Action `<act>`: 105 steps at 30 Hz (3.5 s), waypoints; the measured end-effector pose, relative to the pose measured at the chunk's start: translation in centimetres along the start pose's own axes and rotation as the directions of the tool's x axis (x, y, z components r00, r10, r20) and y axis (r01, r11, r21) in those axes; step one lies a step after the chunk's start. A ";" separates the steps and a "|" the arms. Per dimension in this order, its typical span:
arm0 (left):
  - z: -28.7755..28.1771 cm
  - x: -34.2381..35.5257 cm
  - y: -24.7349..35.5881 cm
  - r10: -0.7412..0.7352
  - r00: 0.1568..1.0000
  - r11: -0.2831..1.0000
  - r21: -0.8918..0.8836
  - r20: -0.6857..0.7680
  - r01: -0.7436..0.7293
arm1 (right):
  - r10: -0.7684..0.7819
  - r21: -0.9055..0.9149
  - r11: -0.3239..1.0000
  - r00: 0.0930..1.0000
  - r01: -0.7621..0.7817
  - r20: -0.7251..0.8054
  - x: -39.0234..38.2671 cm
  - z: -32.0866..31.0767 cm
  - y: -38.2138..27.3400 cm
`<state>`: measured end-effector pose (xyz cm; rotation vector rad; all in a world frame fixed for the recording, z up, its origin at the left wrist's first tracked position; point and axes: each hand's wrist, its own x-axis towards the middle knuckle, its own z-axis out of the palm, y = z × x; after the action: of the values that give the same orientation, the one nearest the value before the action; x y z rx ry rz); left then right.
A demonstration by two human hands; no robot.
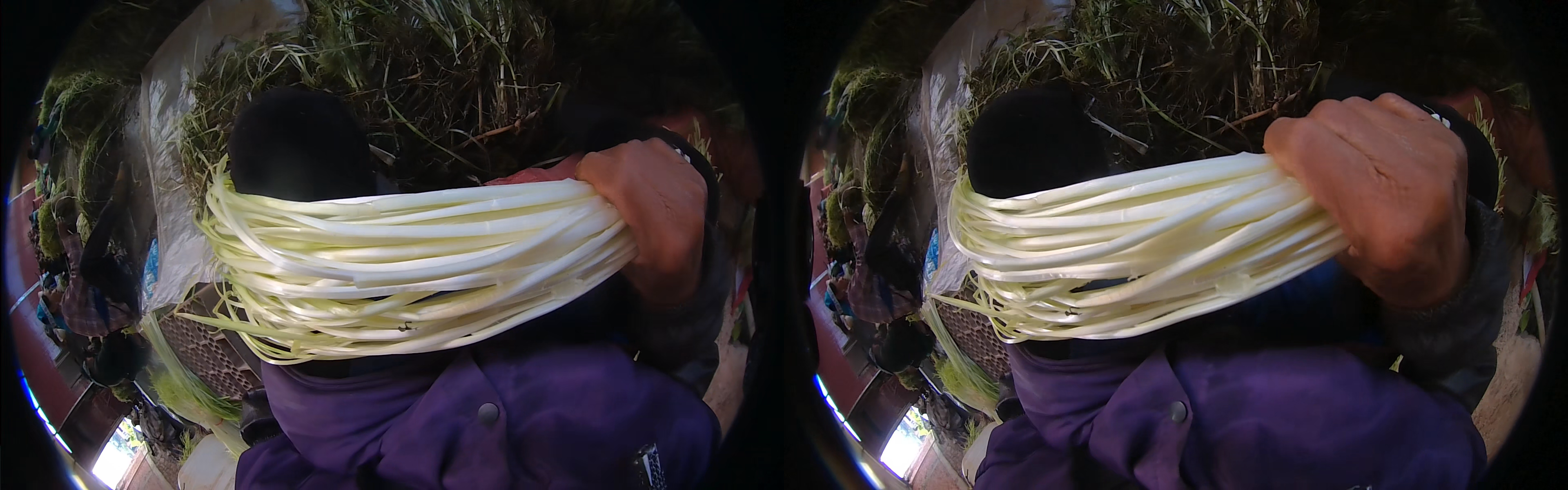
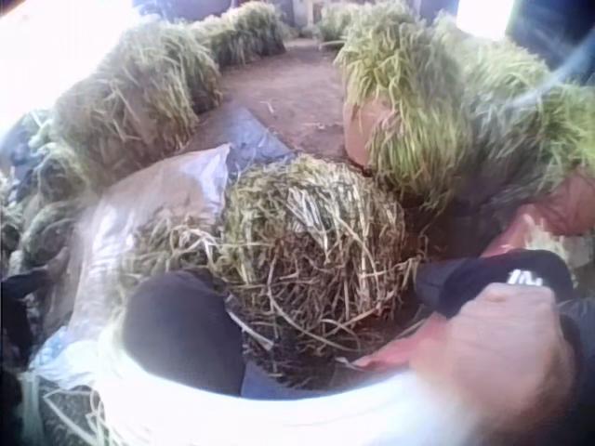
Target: The person sits and repeatedly picks up bundles of long, pale plant fibers, aligns them, and separates or removes stray strands. The person then gathers the aligned fibers into a larger bundle and continues to adjust and inspect the bundle.
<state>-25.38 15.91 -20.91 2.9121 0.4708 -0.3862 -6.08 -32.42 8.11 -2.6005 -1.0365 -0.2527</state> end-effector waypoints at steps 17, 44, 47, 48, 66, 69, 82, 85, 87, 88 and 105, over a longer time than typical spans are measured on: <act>3.1 2.3 -1.1 -0.073 0.975 0.862 -0.478 0.209 0.167 | -0.061 -0.065 0.996 0.998 0.061 -0.002 4.8 3.0 -3.3; -27.4 -3.3 17.5 0.604 0.303 0.383 -0.064 -0.737 -0.921 | 0.027 -0.344 0.936 0.990 -0.074 -0.138 -0.8 -3.3 -7.7; -27.5 -3.3 20.5 0.675 0.238 0.243 -0.094 -0.699 -0.966 | 0.065 -0.327 0.940 0.991 -0.101 -0.118 -1.3 -3.6 -7.9; -27.4 -3.1 21.1 0.703 0.211 0.225 -0.070 -0.679 -0.972 | 0.073 -0.325 0.939 0.990 -0.110 -0.124 -1.5 -3.6 -7.9; -27.0 -4.1 23.6 0.704 0.362 0.445 -0.017 -0.611 -0.895 | 0.127 -0.367 0.916 0.984 -0.165 -0.125 -2.3 -4.3 -9.9; -26.6 -3.6 23.6 0.703 0.330 0.389 -0.047 -0.630 -0.920 | 0.127 -0.362 0.918 0.984 -0.164 -0.124 -2.2 -4.2 -10.1; -25.2 1.4 16.0 0.315 0.776 0.945 0.104 -0.547 -0.310 | 0.139 -0.314 0.934 0.984 -0.168 -0.112 -1.1 -3.4 -9.8; -25.7 0.4 16.1 0.466 0.608 0.742 -0.090 -0.643 -0.664 | 0.139 -0.307 0.937 0.984 -0.167 -0.110 -0.9 -3.2 -9.7; -25.5 -0.7 17.7 0.537 0.538 0.506 -0.263 -0.650 -0.822 | 0.132 -0.311 0.937 0.986 -0.158 -0.104 -0.8 -3.2 -9.8; -25.7 -1.2 18.4 0.582 0.500 0.453 -0.254 -0.641 -0.854 | 0.131 -0.314 0.936 0.986 -0.157 -0.101 -0.8 -3.2 -9.8; -19.1 2.3 10.6 0.659 0.669 0.736 0.112 -0.345 -0.667 | 0.159 -0.328 0.927 0.983 -0.180 -0.091 -0.8 -3.5 -10.3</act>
<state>-15.47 10.53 -2.08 2.8616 -0.5690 0.2756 -13.93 -27.18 13.57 -2.9433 -0.7969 -0.5039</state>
